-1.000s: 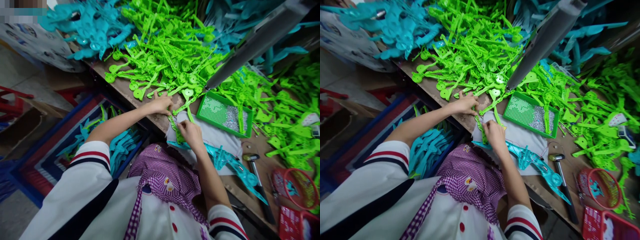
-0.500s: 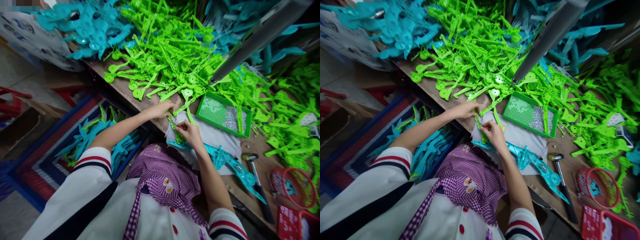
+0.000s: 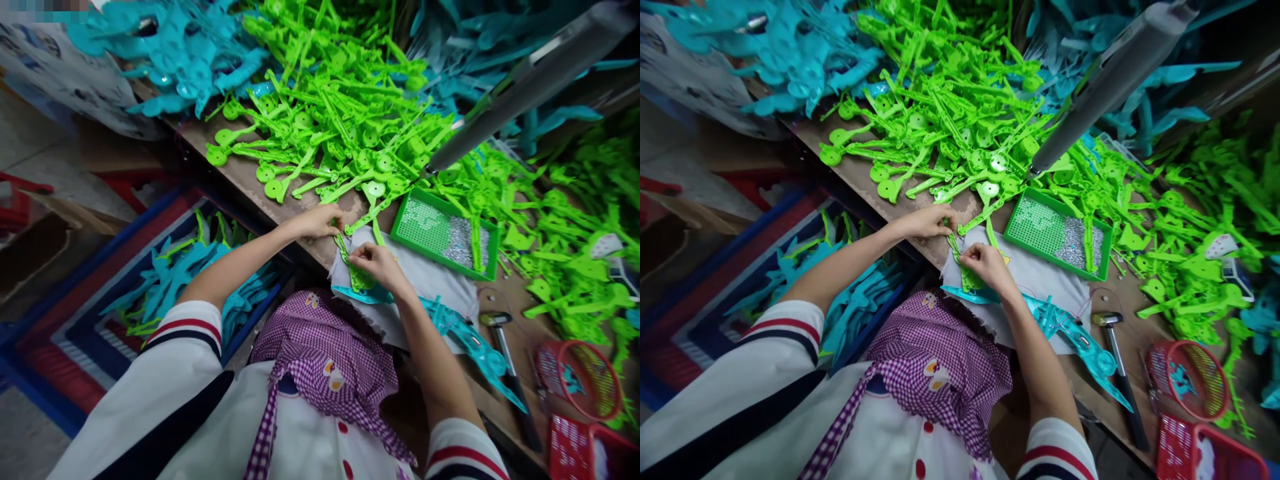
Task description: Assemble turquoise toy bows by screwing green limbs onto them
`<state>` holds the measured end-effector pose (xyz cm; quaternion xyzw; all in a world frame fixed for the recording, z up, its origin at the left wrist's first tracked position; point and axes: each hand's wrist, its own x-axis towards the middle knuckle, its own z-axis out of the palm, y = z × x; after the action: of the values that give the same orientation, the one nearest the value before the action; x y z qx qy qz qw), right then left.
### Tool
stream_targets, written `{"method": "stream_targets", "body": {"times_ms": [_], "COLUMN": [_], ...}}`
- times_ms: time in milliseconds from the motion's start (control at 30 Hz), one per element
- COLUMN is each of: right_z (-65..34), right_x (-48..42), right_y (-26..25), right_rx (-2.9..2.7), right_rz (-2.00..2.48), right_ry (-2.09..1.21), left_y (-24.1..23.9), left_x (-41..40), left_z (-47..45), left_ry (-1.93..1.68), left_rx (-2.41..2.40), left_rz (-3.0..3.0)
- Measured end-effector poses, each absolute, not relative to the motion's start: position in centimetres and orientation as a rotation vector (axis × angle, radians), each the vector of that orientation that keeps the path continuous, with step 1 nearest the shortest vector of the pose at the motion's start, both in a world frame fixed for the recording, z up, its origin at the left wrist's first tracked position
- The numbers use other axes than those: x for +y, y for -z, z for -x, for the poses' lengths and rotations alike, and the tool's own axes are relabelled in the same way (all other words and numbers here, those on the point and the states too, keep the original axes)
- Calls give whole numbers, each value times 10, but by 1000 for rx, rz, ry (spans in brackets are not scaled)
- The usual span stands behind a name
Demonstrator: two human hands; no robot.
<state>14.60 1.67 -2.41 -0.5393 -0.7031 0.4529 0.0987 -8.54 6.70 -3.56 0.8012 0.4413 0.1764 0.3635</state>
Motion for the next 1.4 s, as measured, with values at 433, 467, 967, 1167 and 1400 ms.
{"method": "stream_targets", "body": {"times_ms": [433, 467, 967, 1167, 1400], "right_z": [-121, -119, -140, -105, -108], "right_x": [74, 75, 34, 35, 43], "right_y": [4, 3, 12, 16, 28], "right_rx": [-2695, -2708, -2301, -2439, -2412], "right_rz": [1582, 1609, 1431, 1621, 1563], "right_ry": [-1584, -1568, -1425, -764, -914], "left_y": [35, 34, 37, 39, 43], "left_x": [67, 67, 60, 63, 64], "left_z": [86, 86, 87, 87, 88], "left_ry": [-443, -435, -495, -514, -517], "left_rx": [1149, 1151, 1122, 1099, 1085], "left_rz": [-2019, -2017, -2025, -2055, -2047]}}
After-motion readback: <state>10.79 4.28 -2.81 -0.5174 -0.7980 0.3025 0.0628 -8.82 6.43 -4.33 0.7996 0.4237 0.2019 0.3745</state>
